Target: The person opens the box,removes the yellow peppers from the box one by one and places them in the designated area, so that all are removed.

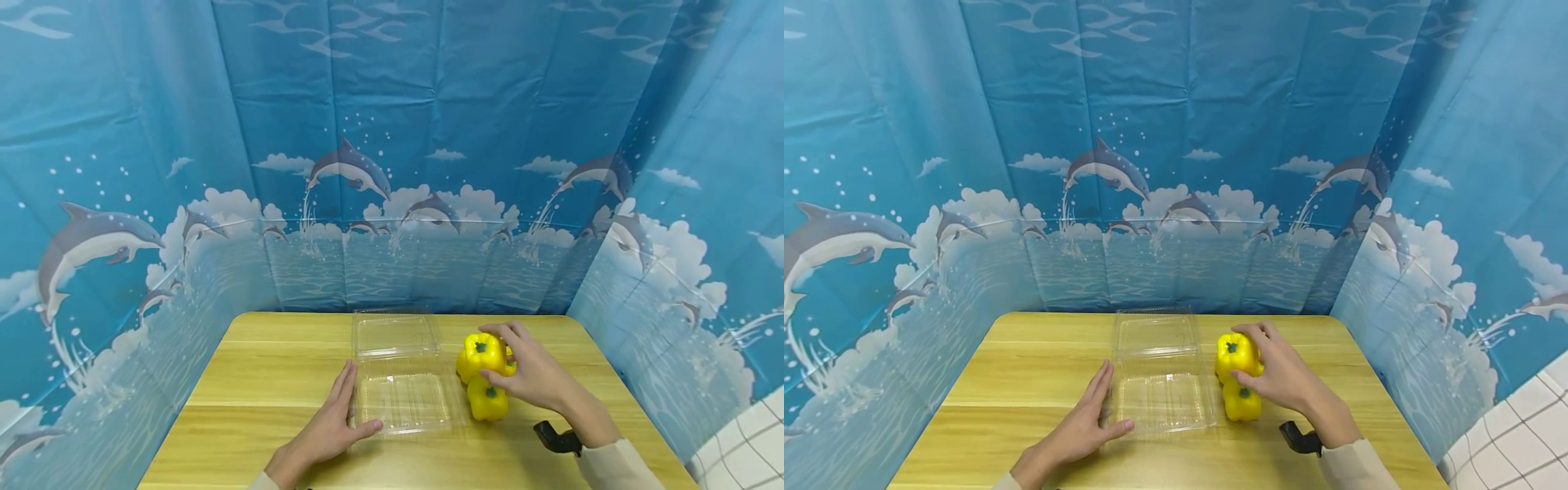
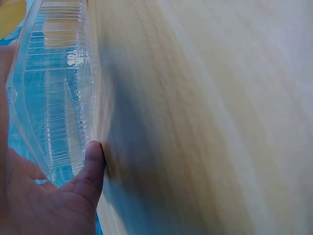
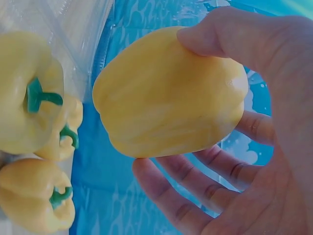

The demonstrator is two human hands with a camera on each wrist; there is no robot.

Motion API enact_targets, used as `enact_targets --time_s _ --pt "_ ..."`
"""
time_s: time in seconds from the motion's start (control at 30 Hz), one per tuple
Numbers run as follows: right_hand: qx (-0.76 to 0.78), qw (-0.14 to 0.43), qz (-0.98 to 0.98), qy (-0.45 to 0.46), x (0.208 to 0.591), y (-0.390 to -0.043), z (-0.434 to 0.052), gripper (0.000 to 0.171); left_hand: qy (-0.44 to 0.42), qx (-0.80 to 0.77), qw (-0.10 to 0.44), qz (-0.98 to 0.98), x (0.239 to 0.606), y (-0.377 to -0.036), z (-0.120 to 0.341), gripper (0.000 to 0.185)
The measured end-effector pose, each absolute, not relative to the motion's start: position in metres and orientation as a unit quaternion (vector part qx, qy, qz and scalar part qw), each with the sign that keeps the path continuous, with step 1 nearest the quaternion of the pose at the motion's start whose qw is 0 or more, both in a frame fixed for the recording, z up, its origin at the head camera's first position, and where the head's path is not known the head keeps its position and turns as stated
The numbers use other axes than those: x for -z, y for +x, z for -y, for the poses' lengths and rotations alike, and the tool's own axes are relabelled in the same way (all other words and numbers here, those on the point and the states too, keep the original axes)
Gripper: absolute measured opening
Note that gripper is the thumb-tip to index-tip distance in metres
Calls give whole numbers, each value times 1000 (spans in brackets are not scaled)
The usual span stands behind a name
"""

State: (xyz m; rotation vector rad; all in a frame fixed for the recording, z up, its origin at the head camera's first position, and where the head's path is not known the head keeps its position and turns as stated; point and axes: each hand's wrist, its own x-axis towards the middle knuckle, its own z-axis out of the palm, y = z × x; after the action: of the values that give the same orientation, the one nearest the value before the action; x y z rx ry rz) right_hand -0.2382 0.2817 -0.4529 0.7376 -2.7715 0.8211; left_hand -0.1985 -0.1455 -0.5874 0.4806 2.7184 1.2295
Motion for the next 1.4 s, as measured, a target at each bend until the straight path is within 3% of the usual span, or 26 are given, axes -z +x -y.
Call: enact_targets --time_s 0.83,1.4 --pt "-271 100 933 215 453 -229 -320 72 164 -424 71 -888 586 -204 145 127" --pt "-274 78 940 189 469 -228 -344 70 164 -421 69 -889 588 -203 145 128"
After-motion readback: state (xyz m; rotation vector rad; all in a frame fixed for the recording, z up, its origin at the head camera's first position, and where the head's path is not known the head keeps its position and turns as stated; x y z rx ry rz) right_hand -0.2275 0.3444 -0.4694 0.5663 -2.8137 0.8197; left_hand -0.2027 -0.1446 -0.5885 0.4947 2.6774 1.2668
